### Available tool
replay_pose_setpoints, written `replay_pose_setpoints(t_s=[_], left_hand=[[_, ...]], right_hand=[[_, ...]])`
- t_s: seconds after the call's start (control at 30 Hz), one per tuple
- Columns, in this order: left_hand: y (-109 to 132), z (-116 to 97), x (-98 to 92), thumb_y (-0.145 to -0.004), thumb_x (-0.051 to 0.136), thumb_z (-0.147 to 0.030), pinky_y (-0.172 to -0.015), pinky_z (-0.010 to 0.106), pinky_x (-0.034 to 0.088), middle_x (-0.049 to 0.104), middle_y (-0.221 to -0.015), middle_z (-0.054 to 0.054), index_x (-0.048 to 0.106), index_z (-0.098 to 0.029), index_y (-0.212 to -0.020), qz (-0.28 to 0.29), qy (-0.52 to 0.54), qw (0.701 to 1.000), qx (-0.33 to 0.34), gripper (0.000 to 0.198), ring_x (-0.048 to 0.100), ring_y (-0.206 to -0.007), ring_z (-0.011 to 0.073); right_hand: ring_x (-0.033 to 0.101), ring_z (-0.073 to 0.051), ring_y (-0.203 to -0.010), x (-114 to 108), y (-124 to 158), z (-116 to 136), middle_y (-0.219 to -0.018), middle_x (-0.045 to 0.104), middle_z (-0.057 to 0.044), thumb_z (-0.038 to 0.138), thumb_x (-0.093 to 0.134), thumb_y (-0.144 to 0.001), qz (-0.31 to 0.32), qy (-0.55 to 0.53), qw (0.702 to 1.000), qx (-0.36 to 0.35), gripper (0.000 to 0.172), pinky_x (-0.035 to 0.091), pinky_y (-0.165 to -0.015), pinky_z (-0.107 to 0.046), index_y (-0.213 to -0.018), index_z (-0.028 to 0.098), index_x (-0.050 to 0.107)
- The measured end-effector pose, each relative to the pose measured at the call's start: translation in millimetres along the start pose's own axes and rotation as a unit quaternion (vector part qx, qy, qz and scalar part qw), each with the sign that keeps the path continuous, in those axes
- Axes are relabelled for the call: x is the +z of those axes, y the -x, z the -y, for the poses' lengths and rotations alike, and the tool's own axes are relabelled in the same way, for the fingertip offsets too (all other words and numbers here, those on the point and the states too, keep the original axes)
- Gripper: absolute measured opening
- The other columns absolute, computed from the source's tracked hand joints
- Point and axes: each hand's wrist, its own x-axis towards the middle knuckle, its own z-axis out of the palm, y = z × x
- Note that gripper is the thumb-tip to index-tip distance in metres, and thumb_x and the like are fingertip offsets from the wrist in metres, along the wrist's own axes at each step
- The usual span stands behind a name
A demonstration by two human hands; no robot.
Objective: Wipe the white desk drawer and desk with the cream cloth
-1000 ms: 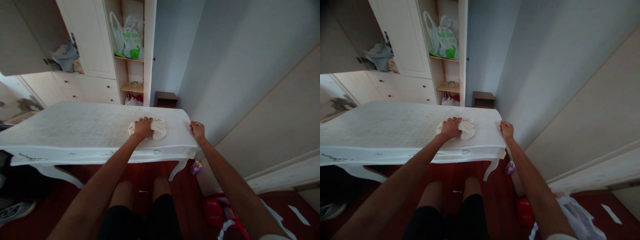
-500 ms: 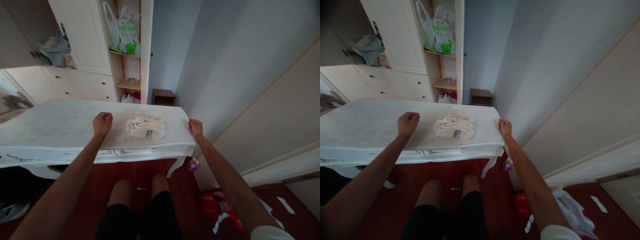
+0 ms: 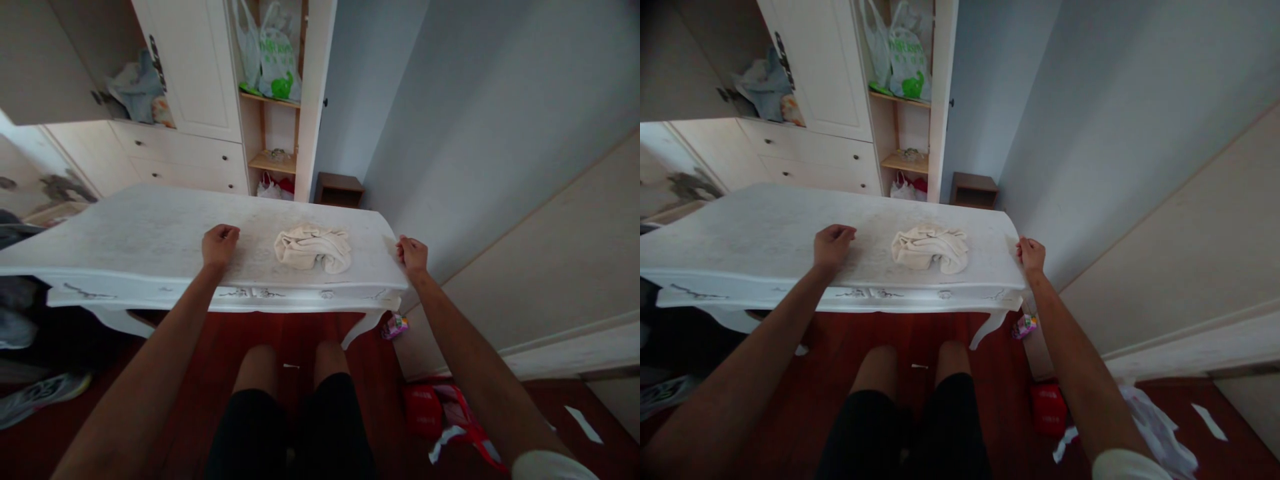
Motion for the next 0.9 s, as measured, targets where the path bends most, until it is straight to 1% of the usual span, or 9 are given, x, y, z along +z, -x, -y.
replay_pose_setpoints(t_s=[0.3,0.37,0.47,0.53,0.6,0.7,0.8,0.87,0.9], left_hand=[[-1,1,0.9,-0.076,0.059,-0.025,-0.069,0.030,0.048,0.069,-0.075,0.004,0.071,-0.018,-0.082,-0.016,0.049,0.999,-0.011,0.015,0.064,-0.074,0.0198],[-2,2,1.3,-0.076,0.060,-0.026,-0.068,0.030,0.049,0.069,-0.076,0.004,0.071,-0.018,-0.082,-0.015,0.047,0.999,-0.011,0.015,0.064,-0.073,0.0197],[-4,4,2.9,-0.077,0.060,-0.027,-0.067,0.030,0.048,0.068,-0.075,0.004,0.070,-0.018,-0.082,-0.019,0.050,0.998,-0.016,0.015,0.063,-0.072,0.0197],[-6,5,4.1,-0.076,0.059,-0.026,-0.068,0.030,0.048,0.068,-0.074,0.004,0.070,-0.018,-0.080,-0.025,0.046,0.999,-0.014,0.014,0.063,-0.072,0.0196],[-6,4,4.7,-0.075,0.058,-0.024,-0.069,0.030,0.048,0.067,-0.073,0.003,0.069,-0.019,-0.079,-0.030,0.040,0.999,-0.012,0.013,0.063,-0.073,0.0198],[-5,1,3.9,-0.076,0.059,-0.024,-0.070,0.030,0.048,0.066,-0.071,0.002,0.068,-0.019,-0.077,-0.038,0.044,0.998,-0.017,0.010,0.063,-0.073,0.0197],[-2,-3,2.3,-0.076,0.061,-0.023,-0.071,0.030,0.048,0.065,-0.070,0.002,0.068,-0.019,-0.075,-0.038,0.048,0.998,-0.023,0.008,0.062,-0.072,0.0192],[-2,-4,1.6,-0.076,0.061,-0.022,-0.071,0.030,0.048,0.065,-0.070,0.002,0.068,-0.019,-0.076,-0.033,0.047,0.998,-0.023,0.008,0.063,-0.072,0.0192],[-2,-5,1.5,-0.077,0.061,-0.023,-0.071,0.030,0.048,0.065,-0.070,0.002,0.068,-0.019,-0.076,-0.031,0.047,0.998,-0.022,0.008,0.063,-0.072,0.0194]], right_hand=[[0.040,-0.009,-0.038,-1,5,7,-0.048,0.053,0.002,0.051,0.061,-0.087,-0.003,0.063,0.998,-0.005,0.039,0.030,-0.042,-0.023,-0.064,0.019,0.060],[0.044,-0.011,-0.042,0,9,10,-0.049,0.054,0.001,0.053,0.057,-0.089,0.020,0.133,0.990,-0.045,0.042,0.033,-0.046,-0.025,-0.064,0.019,0.060],[0.052,-0.015,-0.052,4,21,18,-0.053,0.057,-0.001,0.048,0.057,-0.090,0.092,0.247,0.952,-0.157,0.037,0.039,-0.058,-0.028,-0.066,0.020,0.062],[0.055,-0.016,-0.057,7,37,23,-0.057,0.059,0.000,0.044,0.059,-0.088,0.129,0.270,0.930,-0.211,0.027,0.040,-0.064,-0.029,-0.076,0.021,0.066],[0.056,-0.016,-0.058,9,60,27,-0.059,0.059,0.001,0.044,0.058,-0.088,0.135,0.239,0.935,-0.223,0.025,0.041,-0.065,-0.029,-0.089,0.021,0.069],[0.053,-0.016,-0.055,13,108,28,-0.059,0.057,0.003,0.048,0.056,-0.089,0.088,0.130,0.970,-0.188,0.032,0.041,-0.060,-0.028,-0.098,0.020,0.068],[0.054,-0.015,-0.056,20,166,20,-0.061,0.058,0.003,0.052,0.061,-0.088,0.009,-0.009,0.994,-0.108,0.034,0.041,-0.056,-0.027,-0.100,0.020,0.065],[0.047,-0.013,-0.048,30,202,11,-0.058,0.057,0.005,0.054,0.064,-0.085,0.017,-0.092,0.996,-0.007,0.035,0.038,-0.050,-0.025,-0.096,0.022,0.063],[0.047,-0.012,-0.047,37,217,7,-0.058,0.058,0.005,0.055,0.069,-0.081,0.058,-0.121,0.990,0.054,0.037,0.039,-0.049,-0.025,-0.094,0.022,0.062]])
